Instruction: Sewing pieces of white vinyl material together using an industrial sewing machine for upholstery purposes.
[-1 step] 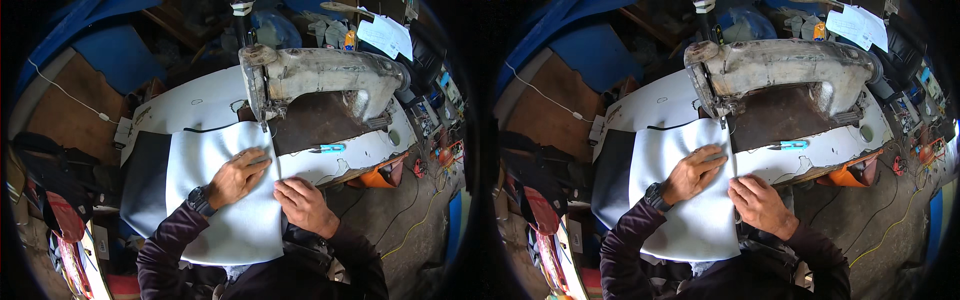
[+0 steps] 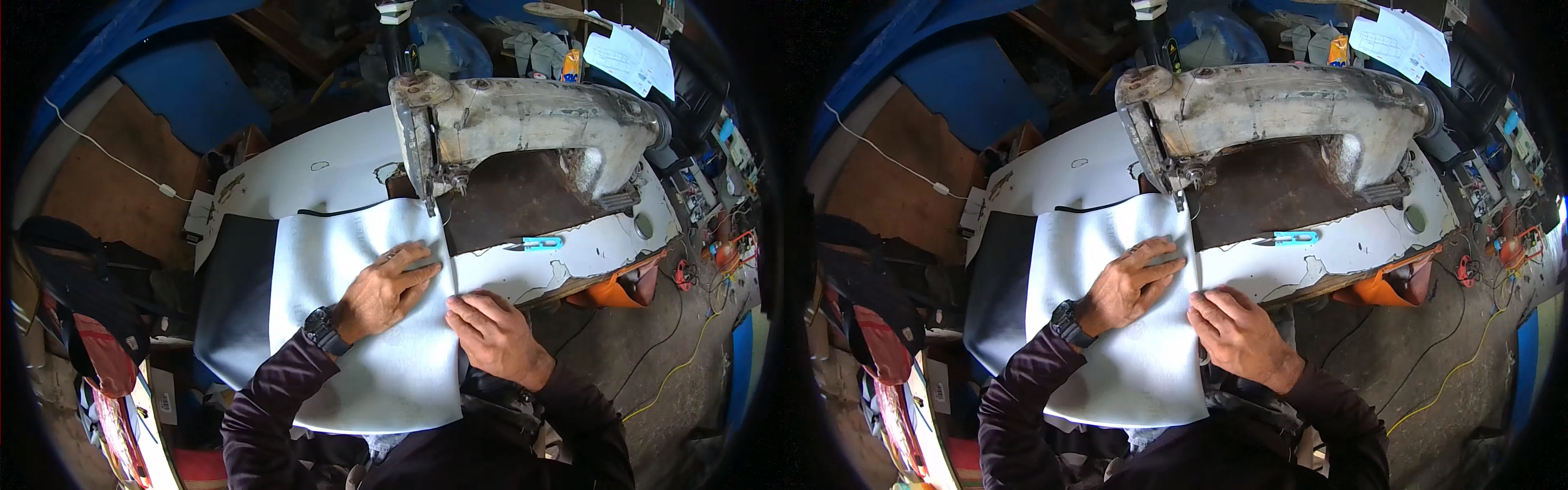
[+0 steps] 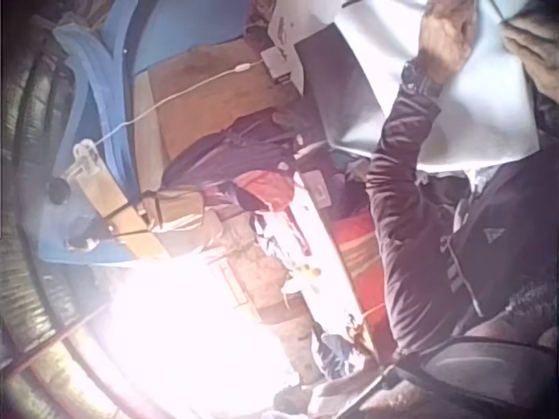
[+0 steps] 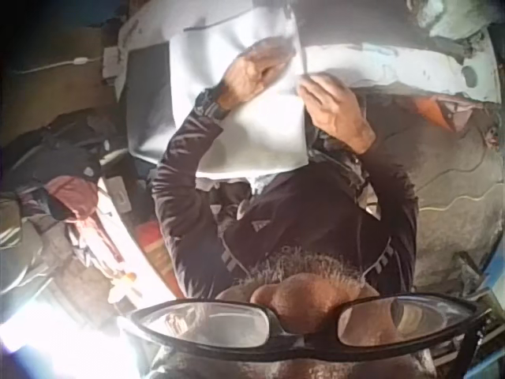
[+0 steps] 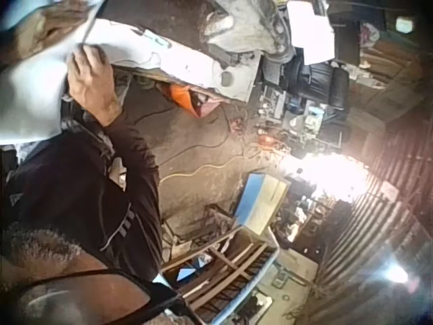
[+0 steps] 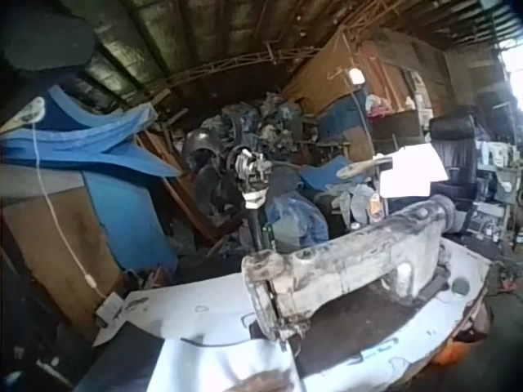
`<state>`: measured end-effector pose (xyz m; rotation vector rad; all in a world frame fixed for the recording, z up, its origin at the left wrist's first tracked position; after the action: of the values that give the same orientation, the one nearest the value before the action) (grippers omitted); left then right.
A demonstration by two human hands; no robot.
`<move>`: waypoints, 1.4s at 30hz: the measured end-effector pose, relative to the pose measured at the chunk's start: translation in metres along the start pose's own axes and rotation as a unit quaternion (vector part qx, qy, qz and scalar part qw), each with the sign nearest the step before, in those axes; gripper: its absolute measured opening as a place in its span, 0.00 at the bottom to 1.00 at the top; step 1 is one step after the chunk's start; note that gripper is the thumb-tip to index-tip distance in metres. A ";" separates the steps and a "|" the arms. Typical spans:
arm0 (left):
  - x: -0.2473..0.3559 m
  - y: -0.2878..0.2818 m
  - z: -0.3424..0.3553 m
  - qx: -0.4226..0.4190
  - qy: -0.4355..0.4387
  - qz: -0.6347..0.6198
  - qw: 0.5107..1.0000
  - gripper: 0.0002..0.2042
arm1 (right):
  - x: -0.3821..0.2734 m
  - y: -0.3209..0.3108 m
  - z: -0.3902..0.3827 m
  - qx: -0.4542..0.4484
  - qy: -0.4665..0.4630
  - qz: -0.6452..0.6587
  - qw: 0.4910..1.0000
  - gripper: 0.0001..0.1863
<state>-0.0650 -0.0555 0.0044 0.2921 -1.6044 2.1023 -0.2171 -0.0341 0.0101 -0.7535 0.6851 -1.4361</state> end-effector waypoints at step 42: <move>-0.038 -0.009 0.050 0.018 0.007 0.046 0.999 0.16 | 0.073 0.012 0.038 -0.031 0.052 0.045 0.997 0.15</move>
<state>-0.0337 -0.1101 0.0093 0.2195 -1.6011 2.2005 -0.1778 -0.1055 0.0257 -0.6909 0.8382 -1.3845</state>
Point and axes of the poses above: each hand's wrist, its own z-axis towards the middle knuckle, its own y-axis out of the palm, x = y × z, the point moved 10 cm from there along z, towards the middle knuckle, and after that the axes turned 12 degrees about -y, right-handed, at the moved point
